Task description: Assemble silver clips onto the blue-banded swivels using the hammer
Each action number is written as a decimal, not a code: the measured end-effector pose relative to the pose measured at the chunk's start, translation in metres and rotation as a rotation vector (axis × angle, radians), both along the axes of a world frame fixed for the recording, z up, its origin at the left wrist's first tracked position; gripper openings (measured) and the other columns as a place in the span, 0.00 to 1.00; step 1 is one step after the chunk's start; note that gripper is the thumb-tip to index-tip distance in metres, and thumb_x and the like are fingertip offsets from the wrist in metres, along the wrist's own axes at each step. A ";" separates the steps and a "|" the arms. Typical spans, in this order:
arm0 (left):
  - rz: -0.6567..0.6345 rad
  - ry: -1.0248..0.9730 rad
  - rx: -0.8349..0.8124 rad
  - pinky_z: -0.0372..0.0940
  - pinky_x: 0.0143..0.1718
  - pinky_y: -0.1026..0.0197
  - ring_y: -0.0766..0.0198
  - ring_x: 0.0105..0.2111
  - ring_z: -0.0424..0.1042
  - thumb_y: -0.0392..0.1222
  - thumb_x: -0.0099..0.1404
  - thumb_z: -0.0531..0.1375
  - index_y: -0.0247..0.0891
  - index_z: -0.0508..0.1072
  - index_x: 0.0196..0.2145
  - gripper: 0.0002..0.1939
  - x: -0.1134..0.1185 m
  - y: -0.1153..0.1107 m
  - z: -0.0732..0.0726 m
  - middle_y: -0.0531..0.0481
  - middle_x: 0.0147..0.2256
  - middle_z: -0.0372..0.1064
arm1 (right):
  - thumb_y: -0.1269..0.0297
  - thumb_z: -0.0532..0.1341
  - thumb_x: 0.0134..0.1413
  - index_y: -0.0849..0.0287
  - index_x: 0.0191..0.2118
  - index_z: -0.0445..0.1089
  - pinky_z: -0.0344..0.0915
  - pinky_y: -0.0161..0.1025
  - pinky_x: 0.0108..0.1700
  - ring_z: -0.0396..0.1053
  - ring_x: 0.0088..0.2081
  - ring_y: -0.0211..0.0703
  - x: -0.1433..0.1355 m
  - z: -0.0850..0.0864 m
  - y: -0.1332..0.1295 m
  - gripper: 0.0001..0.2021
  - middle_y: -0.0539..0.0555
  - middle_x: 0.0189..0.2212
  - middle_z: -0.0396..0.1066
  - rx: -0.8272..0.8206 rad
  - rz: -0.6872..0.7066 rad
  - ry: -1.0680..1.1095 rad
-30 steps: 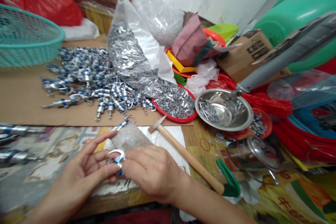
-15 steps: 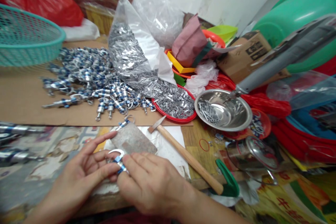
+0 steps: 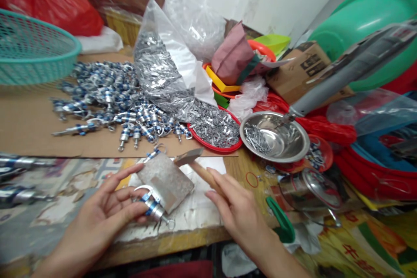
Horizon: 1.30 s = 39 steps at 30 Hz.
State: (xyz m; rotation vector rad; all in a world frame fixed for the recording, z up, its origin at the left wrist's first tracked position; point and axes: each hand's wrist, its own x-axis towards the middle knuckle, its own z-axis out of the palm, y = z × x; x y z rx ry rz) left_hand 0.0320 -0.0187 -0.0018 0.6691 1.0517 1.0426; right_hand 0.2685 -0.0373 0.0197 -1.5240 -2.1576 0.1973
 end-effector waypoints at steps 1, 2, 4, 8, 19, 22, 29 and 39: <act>0.002 0.002 0.001 0.71 0.24 0.65 0.64 0.23 0.74 0.36 0.46 0.69 0.38 0.59 0.54 0.39 0.000 0.000 0.000 0.57 0.24 0.72 | 0.69 0.57 0.59 0.56 0.56 0.62 0.69 0.34 0.41 0.73 0.42 0.43 -0.004 0.008 -0.006 0.19 0.55 0.43 0.74 0.019 0.071 0.003; 0.005 0.004 0.000 0.72 0.24 0.65 0.64 0.24 0.74 0.36 0.46 0.69 0.38 0.59 0.54 0.39 0.000 0.000 0.000 0.57 0.24 0.72 | 0.71 0.56 0.59 0.54 0.58 0.59 0.69 0.33 0.41 0.73 0.42 0.42 -0.008 0.015 -0.012 0.21 0.54 0.44 0.74 0.038 0.130 -0.002; 0.011 0.010 -0.001 0.73 0.26 0.63 0.63 0.24 0.75 0.37 0.46 0.69 0.39 0.58 0.55 0.40 0.000 -0.001 -0.001 0.57 0.25 0.72 | 0.74 0.55 0.58 0.49 0.62 0.54 0.70 0.33 0.38 0.73 0.42 0.42 -0.013 0.024 -0.021 0.27 0.53 0.44 0.74 0.089 0.195 -0.005; 0.033 -0.010 0.010 0.73 0.25 0.60 0.61 0.23 0.75 0.37 0.45 0.70 0.41 0.55 0.57 0.44 0.002 -0.002 -0.002 0.57 0.24 0.73 | 0.78 0.50 0.56 0.51 0.63 0.51 0.70 0.35 0.30 0.74 0.34 0.43 -0.014 0.023 -0.027 0.30 0.55 0.37 0.74 0.051 0.274 -0.106; 0.000 0.013 0.032 0.71 0.27 0.62 0.62 0.24 0.75 0.37 0.46 0.69 0.41 0.59 0.56 0.40 -0.001 -0.001 -0.002 0.57 0.24 0.74 | 0.71 0.54 0.59 0.56 0.58 0.62 0.71 0.37 0.36 0.73 0.36 0.42 -0.019 0.006 -0.001 0.21 0.56 0.38 0.74 -0.038 0.140 0.075; -0.121 0.260 0.127 0.71 0.35 0.59 0.57 0.30 0.77 0.42 0.51 0.67 0.39 0.75 0.40 0.17 -0.008 -0.001 -0.005 0.50 0.27 0.78 | 0.66 0.60 0.55 0.60 0.54 0.67 0.70 0.42 0.44 0.73 0.44 0.46 -0.011 -0.012 0.023 0.20 0.58 0.45 0.74 -0.150 -0.038 0.164; -0.044 0.617 0.535 0.66 0.39 0.61 0.55 0.37 0.73 0.43 0.53 0.65 0.47 0.81 0.24 0.04 -0.007 -0.001 -0.007 0.48 0.34 0.73 | 0.65 0.56 0.59 0.60 0.43 0.75 0.68 0.41 0.46 0.72 0.42 0.46 0.008 -0.020 0.073 0.12 0.58 0.40 0.75 -0.137 -0.171 0.078; -0.166 0.689 0.830 0.66 0.33 0.69 0.66 0.31 0.73 0.35 0.58 0.61 0.49 0.79 0.35 0.10 -0.010 0.002 -0.009 0.54 0.29 0.73 | 0.67 0.60 0.57 0.62 0.37 0.71 0.65 0.49 0.48 0.69 0.43 0.45 0.036 -0.017 0.144 0.05 0.55 0.40 0.71 -0.032 -0.346 0.055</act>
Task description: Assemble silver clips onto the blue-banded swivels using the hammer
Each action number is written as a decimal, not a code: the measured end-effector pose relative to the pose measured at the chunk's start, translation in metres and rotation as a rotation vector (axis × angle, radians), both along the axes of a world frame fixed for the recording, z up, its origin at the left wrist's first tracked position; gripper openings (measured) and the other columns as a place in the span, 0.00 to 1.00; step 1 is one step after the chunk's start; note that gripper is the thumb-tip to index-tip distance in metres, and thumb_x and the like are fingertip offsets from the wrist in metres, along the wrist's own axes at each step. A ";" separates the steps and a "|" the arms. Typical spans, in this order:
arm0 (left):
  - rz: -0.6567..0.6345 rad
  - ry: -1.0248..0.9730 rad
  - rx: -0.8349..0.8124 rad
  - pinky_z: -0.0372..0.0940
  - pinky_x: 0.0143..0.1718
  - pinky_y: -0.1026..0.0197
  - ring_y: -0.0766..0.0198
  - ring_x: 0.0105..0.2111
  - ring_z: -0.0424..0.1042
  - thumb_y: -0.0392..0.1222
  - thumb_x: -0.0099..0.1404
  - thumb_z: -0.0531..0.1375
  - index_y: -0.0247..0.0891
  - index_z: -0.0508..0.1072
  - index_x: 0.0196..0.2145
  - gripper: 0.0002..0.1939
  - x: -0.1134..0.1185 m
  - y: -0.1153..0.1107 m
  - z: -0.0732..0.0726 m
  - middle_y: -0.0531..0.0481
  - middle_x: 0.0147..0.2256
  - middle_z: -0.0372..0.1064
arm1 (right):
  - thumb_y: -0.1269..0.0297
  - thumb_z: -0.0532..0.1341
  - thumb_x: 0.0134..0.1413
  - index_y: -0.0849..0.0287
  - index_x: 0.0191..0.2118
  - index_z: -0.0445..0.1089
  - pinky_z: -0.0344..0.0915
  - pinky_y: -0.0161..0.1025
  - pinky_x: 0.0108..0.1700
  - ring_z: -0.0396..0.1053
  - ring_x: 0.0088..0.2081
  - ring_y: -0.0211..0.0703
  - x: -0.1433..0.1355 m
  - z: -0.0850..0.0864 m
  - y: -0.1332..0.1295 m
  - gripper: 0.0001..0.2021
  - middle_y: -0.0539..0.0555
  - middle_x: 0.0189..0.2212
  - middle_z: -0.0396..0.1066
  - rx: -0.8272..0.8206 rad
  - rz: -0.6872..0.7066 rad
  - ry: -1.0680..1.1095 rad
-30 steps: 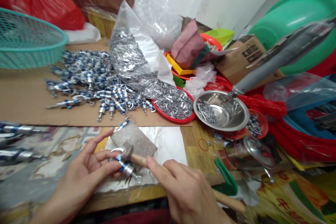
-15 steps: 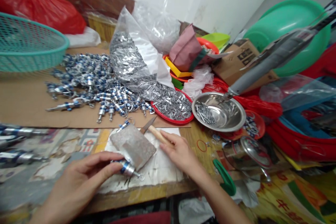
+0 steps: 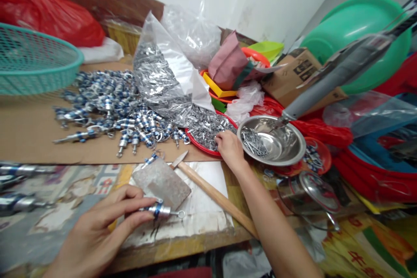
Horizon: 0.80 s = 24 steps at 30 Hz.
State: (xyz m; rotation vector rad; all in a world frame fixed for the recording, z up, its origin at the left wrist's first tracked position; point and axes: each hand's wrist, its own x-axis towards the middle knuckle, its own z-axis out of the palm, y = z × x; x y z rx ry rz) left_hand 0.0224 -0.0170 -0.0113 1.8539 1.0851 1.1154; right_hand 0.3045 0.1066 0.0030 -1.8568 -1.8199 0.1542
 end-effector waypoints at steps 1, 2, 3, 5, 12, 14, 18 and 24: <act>-0.006 -0.003 0.000 0.66 0.33 0.70 0.67 0.31 0.74 0.34 0.59 0.61 0.49 0.79 0.37 0.11 -0.001 0.000 0.000 0.54 0.30 0.73 | 0.70 0.59 0.56 0.63 0.34 0.72 0.64 0.49 0.49 0.69 0.43 0.46 -0.004 0.003 -0.004 0.04 0.56 0.38 0.72 0.040 -0.001 0.035; -0.012 -0.008 0.007 0.66 0.33 0.70 0.67 0.32 0.74 0.34 0.59 0.60 0.49 0.79 0.38 0.13 -0.001 -0.001 0.000 0.54 0.31 0.74 | 0.72 0.59 0.55 0.62 0.33 0.73 0.63 0.49 0.50 0.70 0.43 0.46 -0.009 0.007 -0.010 0.05 0.57 0.37 0.72 0.077 0.004 0.076; -0.016 -0.013 0.015 0.66 0.34 0.71 0.67 0.32 0.74 0.33 0.60 0.60 0.49 0.78 0.40 0.14 -0.001 -0.001 0.000 0.55 0.31 0.74 | 0.73 0.58 0.55 0.62 0.33 0.74 0.64 0.47 0.50 0.70 0.42 0.46 -0.017 0.011 -0.018 0.06 0.58 0.37 0.73 0.105 0.019 0.123; 0.006 -0.024 0.021 0.66 0.34 0.71 0.68 0.31 0.74 0.33 0.58 0.61 0.50 0.77 0.42 0.15 0.001 -0.002 0.000 0.56 0.30 0.74 | 0.71 0.59 0.55 0.60 0.34 0.74 0.68 0.41 0.44 0.72 0.39 0.43 -0.039 0.019 -0.042 0.06 0.55 0.35 0.75 0.119 0.084 0.218; 0.170 -0.016 -0.083 0.67 0.38 0.70 0.67 0.32 0.75 0.39 0.55 0.65 0.49 0.75 0.46 0.19 0.003 -0.004 0.000 0.57 0.30 0.76 | 0.75 0.64 0.48 0.61 0.35 0.71 0.69 0.29 0.31 0.72 0.27 0.34 -0.112 0.020 -0.125 0.07 0.49 0.26 0.74 0.099 0.522 0.704; 0.199 -0.055 -0.077 0.67 0.36 0.71 0.68 0.30 0.75 0.40 0.54 0.66 0.49 0.76 0.45 0.19 0.003 -0.004 0.000 0.58 0.28 0.76 | 0.76 0.63 0.48 0.60 0.36 0.69 0.69 0.28 0.32 0.71 0.27 0.33 -0.114 0.017 -0.131 0.08 0.49 0.26 0.72 0.134 0.535 0.728; 0.198 -0.107 -0.043 0.66 0.34 0.73 0.71 0.26 0.72 0.37 0.52 0.67 0.51 0.76 0.44 0.20 0.004 -0.003 0.004 0.61 0.25 0.73 | 0.78 0.62 0.49 0.59 0.37 0.67 0.69 0.27 0.31 0.70 0.27 0.32 -0.110 0.016 -0.128 0.10 0.48 0.26 0.71 0.175 0.526 0.676; 0.114 -0.148 -0.050 0.65 0.31 0.73 0.70 0.27 0.73 0.33 0.52 0.66 0.54 0.80 0.36 0.17 0.004 -0.004 0.014 0.59 0.27 0.76 | 0.78 0.61 0.51 0.59 0.39 0.66 0.69 0.28 0.34 0.71 0.29 0.33 -0.107 0.020 -0.132 0.10 0.49 0.27 0.72 0.215 0.594 0.577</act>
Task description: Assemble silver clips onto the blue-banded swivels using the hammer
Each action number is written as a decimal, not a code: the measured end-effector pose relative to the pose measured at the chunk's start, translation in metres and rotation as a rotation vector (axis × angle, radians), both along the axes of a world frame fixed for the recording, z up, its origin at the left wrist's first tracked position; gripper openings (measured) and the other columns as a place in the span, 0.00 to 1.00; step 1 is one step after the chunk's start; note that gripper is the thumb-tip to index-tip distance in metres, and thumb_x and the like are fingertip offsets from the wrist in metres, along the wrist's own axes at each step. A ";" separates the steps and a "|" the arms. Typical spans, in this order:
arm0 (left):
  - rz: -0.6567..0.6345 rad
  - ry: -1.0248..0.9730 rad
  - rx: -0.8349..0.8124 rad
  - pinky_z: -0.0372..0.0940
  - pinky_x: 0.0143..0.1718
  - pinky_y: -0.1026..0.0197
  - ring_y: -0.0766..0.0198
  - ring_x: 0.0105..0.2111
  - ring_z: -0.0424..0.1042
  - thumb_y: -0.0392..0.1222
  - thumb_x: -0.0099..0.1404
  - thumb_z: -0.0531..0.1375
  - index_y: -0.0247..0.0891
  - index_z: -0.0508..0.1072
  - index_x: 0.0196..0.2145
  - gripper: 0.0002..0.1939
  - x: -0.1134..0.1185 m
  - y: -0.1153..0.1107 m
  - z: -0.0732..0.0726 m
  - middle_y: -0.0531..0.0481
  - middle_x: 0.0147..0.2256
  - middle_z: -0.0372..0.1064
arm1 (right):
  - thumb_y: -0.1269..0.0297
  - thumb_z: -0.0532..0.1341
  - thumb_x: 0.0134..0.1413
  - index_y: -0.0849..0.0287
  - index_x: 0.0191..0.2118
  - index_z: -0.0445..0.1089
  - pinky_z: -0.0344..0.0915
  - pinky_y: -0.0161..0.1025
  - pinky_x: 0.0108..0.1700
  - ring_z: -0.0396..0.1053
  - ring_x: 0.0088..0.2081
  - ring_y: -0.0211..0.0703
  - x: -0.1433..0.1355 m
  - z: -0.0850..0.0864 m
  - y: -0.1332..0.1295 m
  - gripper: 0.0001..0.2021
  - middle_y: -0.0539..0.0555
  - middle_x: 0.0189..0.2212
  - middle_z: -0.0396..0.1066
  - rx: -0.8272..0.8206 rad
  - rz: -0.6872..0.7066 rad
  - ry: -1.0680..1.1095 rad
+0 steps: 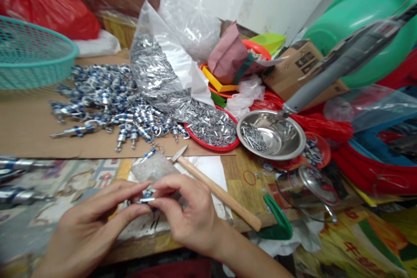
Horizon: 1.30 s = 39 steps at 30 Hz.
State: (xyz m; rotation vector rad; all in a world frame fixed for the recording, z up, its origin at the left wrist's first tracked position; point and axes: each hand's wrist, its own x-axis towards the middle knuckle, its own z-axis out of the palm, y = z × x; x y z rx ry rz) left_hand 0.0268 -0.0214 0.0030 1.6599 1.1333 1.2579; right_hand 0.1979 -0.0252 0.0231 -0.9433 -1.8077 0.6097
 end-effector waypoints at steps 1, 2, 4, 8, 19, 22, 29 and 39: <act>-0.007 -0.012 -0.028 0.65 0.30 0.74 0.70 0.28 0.74 0.33 0.52 0.65 0.54 0.81 0.34 0.15 0.000 -0.001 0.001 0.59 0.27 0.76 | 0.77 0.60 0.52 0.59 0.41 0.66 0.70 0.29 0.36 0.72 0.31 0.34 0.001 0.000 -0.001 0.10 0.51 0.29 0.72 0.032 -0.011 -0.027; -0.008 -0.034 -0.067 0.65 0.30 0.74 0.70 0.27 0.74 0.33 0.52 0.65 0.54 0.81 0.31 0.13 -0.001 -0.001 0.002 0.59 0.26 0.76 | 0.75 0.61 0.53 0.60 0.43 0.65 0.70 0.32 0.38 0.72 0.34 0.37 0.003 -0.001 -0.002 0.12 0.53 0.31 0.73 0.078 -0.013 -0.065; 0.002 -0.099 -0.153 0.66 0.29 0.73 0.69 0.27 0.74 0.35 0.52 0.65 0.54 0.81 0.26 0.11 -0.002 -0.001 0.005 0.60 0.25 0.76 | 0.71 0.62 0.54 0.62 0.47 0.63 0.71 0.37 0.41 0.72 0.38 0.41 0.007 -0.003 -0.003 0.14 0.58 0.36 0.73 0.215 0.015 -0.167; -0.011 -0.088 -0.232 0.66 0.30 0.72 0.67 0.26 0.74 0.37 0.54 0.63 0.51 0.80 0.25 0.07 -0.005 0.002 0.011 0.59 0.23 0.76 | 0.74 0.55 0.59 0.63 0.42 0.69 0.71 0.35 0.36 0.72 0.35 0.41 0.013 -0.007 -0.001 0.07 0.59 0.35 0.74 0.494 0.090 -0.397; -0.046 0.063 -0.251 0.67 0.31 0.70 0.64 0.29 0.76 0.43 0.56 0.61 0.46 0.78 0.23 0.07 -0.007 0.003 0.020 0.57 0.25 0.77 | 0.79 0.57 0.53 0.66 0.41 0.72 0.70 0.36 0.33 0.73 0.34 0.42 0.012 -0.010 -0.002 0.11 0.61 0.37 0.76 0.508 0.059 -0.398; 0.002 0.042 -0.233 0.68 0.29 0.69 0.63 0.28 0.76 0.43 0.55 0.61 0.47 0.79 0.24 0.06 -0.005 0.002 0.020 0.57 0.25 0.79 | 0.79 0.55 0.53 0.66 0.41 0.71 0.70 0.37 0.33 0.74 0.33 0.43 0.012 -0.009 -0.004 0.12 0.61 0.37 0.76 0.502 0.054 -0.447; -0.001 0.022 -0.138 0.66 0.40 0.68 0.63 0.35 0.76 0.41 0.58 0.61 0.50 0.79 0.27 0.07 -0.006 -0.004 0.006 0.58 0.33 0.80 | 0.78 0.55 0.55 0.66 0.40 0.72 0.70 0.36 0.31 0.73 0.33 0.41 0.011 -0.006 -0.004 0.11 0.61 0.36 0.77 0.495 0.073 -0.385; -0.116 0.074 -0.217 0.63 0.31 0.68 0.65 0.26 0.71 0.42 0.58 0.60 0.44 0.77 0.23 0.09 -0.010 0.003 0.006 0.55 0.24 0.74 | 0.77 0.56 0.56 0.64 0.41 0.73 0.70 0.37 0.32 0.74 0.33 0.42 0.015 -0.011 0.000 0.11 0.61 0.36 0.77 0.394 0.110 -0.394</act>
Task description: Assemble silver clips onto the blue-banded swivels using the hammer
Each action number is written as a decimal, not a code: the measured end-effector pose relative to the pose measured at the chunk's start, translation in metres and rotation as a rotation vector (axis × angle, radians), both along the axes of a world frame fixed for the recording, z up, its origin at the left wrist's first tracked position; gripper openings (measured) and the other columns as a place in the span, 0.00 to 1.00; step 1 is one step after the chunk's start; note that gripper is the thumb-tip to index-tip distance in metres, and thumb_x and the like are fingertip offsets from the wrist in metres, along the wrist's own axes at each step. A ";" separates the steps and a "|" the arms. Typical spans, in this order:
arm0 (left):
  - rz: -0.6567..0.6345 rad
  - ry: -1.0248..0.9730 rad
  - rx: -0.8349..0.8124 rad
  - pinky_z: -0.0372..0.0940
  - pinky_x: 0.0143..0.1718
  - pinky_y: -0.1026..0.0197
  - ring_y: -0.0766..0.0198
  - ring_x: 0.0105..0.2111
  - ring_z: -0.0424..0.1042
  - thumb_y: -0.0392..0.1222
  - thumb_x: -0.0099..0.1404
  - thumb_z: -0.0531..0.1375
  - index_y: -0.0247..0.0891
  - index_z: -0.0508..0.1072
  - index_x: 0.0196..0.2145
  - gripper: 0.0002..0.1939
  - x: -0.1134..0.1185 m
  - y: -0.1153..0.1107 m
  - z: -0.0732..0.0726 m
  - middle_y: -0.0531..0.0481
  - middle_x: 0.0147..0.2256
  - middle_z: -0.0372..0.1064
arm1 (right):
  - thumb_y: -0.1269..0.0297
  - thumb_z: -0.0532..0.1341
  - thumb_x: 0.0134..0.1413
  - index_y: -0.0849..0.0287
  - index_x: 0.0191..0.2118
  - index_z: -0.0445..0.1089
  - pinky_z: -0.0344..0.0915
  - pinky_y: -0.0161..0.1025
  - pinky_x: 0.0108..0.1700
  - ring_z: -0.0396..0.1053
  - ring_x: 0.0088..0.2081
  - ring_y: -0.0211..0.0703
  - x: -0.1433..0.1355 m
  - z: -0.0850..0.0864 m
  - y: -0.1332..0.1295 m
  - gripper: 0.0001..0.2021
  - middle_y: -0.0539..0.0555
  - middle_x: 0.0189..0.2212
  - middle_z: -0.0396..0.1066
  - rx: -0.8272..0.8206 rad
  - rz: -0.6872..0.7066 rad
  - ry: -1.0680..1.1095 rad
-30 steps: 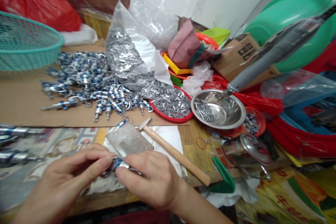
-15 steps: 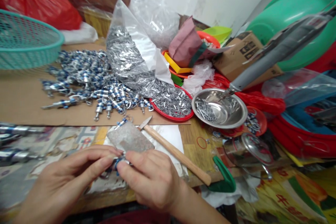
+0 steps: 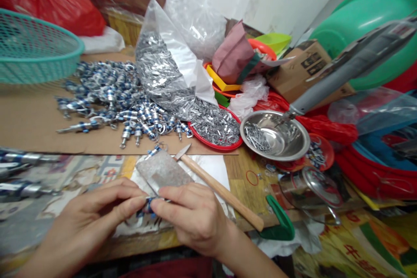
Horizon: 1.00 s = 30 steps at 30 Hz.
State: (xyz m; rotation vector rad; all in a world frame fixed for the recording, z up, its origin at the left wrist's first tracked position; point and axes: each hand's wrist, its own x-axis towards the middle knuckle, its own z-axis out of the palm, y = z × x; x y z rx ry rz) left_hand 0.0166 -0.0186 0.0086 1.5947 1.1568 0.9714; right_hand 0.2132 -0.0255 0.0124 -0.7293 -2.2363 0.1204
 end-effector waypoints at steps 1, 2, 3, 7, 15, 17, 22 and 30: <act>-0.003 -0.006 -0.071 0.63 0.30 0.67 0.64 0.26 0.71 0.43 0.58 0.60 0.43 0.77 0.22 0.09 0.000 0.001 0.001 0.55 0.23 0.74 | 0.77 0.56 0.56 0.63 0.40 0.73 0.70 0.37 0.32 0.74 0.33 0.42 0.001 0.000 0.001 0.10 0.60 0.36 0.77 -0.008 0.011 0.003; -0.011 -0.013 -0.138 0.63 0.30 0.67 0.64 0.26 0.71 0.45 0.57 0.60 0.42 0.76 0.22 0.10 0.000 0.001 0.002 0.54 0.23 0.74 | 0.76 0.56 0.56 0.63 0.40 0.73 0.70 0.37 0.32 0.74 0.33 0.42 0.003 0.000 0.003 0.10 0.60 0.36 0.77 -0.006 0.025 0.003; -0.018 -0.024 -0.199 0.63 0.29 0.66 0.63 0.26 0.71 0.45 0.57 0.60 0.42 0.76 0.22 0.10 0.000 0.002 0.002 0.54 0.22 0.74 | 0.76 0.56 0.56 0.63 0.40 0.73 0.70 0.37 0.32 0.74 0.33 0.42 0.004 0.001 0.004 0.10 0.60 0.36 0.77 -0.006 0.037 -0.001; -0.034 -0.128 -0.342 0.63 0.28 0.67 0.65 0.25 0.68 0.46 0.56 0.61 0.41 0.76 0.23 0.10 0.001 0.001 0.004 0.55 0.22 0.72 | 0.76 0.56 0.56 0.62 0.41 0.72 0.69 0.38 0.36 0.73 0.36 0.41 0.005 0.010 0.006 0.10 0.58 0.37 0.77 -0.010 0.046 -0.050; -0.020 -0.265 -0.363 0.63 0.25 0.67 0.65 0.22 0.69 0.44 0.53 0.62 0.40 0.76 0.21 0.07 0.009 0.003 0.002 0.54 0.20 0.73 | 0.72 0.55 0.58 0.55 0.29 0.73 0.64 0.41 0.50 0.67 0.46 0.42 -0.019 0.013 -0.002 0.11 0.51 0.43 0.74 0.076 -0.004 -0.105; -0.012 -0.240 -0.335 0.64 0.27 0.67 0.64 0.24 0.71 0.43 0.53 0.62 0.40 0.76 0.21 0.07 0.008 0.004 0.001 0.54 0.21 0.74 | 0.71 0.53 0.60 0.56 0.27 0.72 0.65 0.42 0.49 0.67 0.47 0.42 -0.020 0.011 -0.001 0.14 0.52 0.45 0.73 0.000 0.061 -0.059; -0.063 -0.159 -0.305 0.65 0.31 0.66 0.63 0.27 0.72 0.44 0.57 0.60 0.41 0.76 0.24 0.08 0.001 0.003 0.004 0.54 0.23 0.75 | 0.75 0.54 0.59 0.59 0.38 0.73 0.68 0.38 0.46 0.70 0.45 0.41 -0.009 0.009 0.001 0.11 0.56 0.41 0.73 -0.053 0.097 -0.031; -0.052 -0.088 -0.142 0.64 0.30 0.67 0.64 0.26 0.71 0.44 0.59 0.58 0.43 0.74 0.22 0.10 0.003 -0.005 0.004 0.55 0.23 0.73 | 0.74 0.51 0.61 0.64 0.42 0.71 0.73 0.36 0.39 0.74 0.40 0.42 -0.001 0.017 -0.007 0.11 0.57 0.36 0.77 0.088 0.075 -0.149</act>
